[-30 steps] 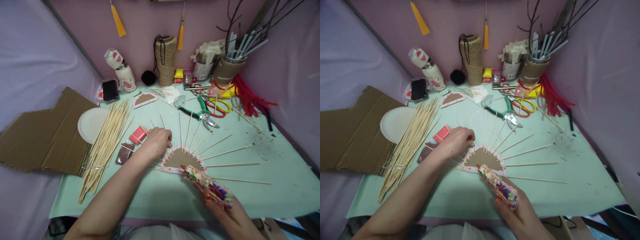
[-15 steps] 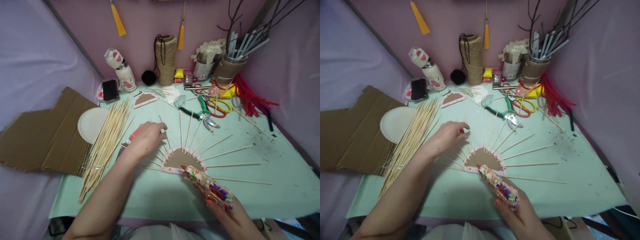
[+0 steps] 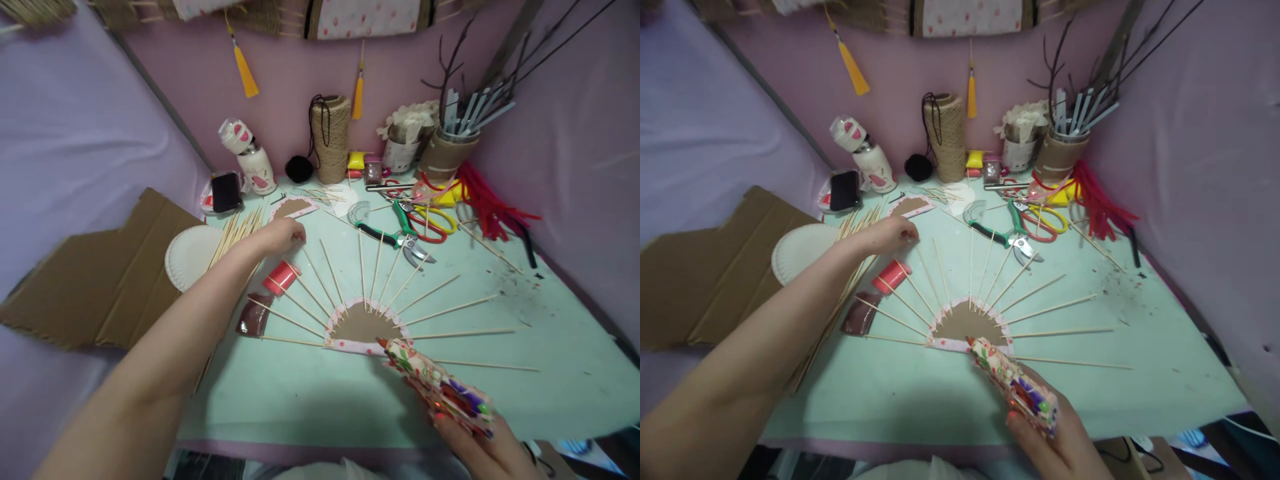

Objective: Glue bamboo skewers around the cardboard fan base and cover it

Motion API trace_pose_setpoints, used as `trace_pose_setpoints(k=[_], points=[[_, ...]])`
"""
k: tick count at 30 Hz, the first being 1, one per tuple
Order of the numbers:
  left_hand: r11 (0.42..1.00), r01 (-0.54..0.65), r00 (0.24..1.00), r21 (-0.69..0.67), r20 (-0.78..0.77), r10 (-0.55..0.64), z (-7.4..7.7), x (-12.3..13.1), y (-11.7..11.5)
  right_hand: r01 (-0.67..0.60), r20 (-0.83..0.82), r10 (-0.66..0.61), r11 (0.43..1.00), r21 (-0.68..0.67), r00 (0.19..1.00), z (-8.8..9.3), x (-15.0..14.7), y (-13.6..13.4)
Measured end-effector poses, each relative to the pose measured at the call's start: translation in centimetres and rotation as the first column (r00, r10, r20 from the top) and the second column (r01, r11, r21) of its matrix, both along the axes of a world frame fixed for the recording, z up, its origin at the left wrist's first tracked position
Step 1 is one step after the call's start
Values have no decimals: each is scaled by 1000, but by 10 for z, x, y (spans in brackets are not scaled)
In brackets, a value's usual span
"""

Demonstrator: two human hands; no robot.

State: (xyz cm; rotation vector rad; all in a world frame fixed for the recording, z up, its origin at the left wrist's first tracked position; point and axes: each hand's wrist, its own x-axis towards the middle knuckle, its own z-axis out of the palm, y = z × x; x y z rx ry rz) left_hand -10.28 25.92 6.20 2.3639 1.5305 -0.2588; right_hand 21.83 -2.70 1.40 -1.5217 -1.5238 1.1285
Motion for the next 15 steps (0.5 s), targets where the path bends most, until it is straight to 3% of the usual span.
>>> trace_pose_setpoints(k=[5, 10, 15], points=[[983, 176, 971, -47, 176, -165, -20, -12, 19, 154, 184, -163, 986, 64, 969, 2, 40, -4], [965, 261, 936, -25, 251, -246, -23, -16, 25, 267, 287, -326, 937, 226, 901, 28, 80, 10], [953, 299, 904, -41, 333, -269, -25, -21, 31, 380, 439, -437, 899, 216, 785, 45, 109, 24]])
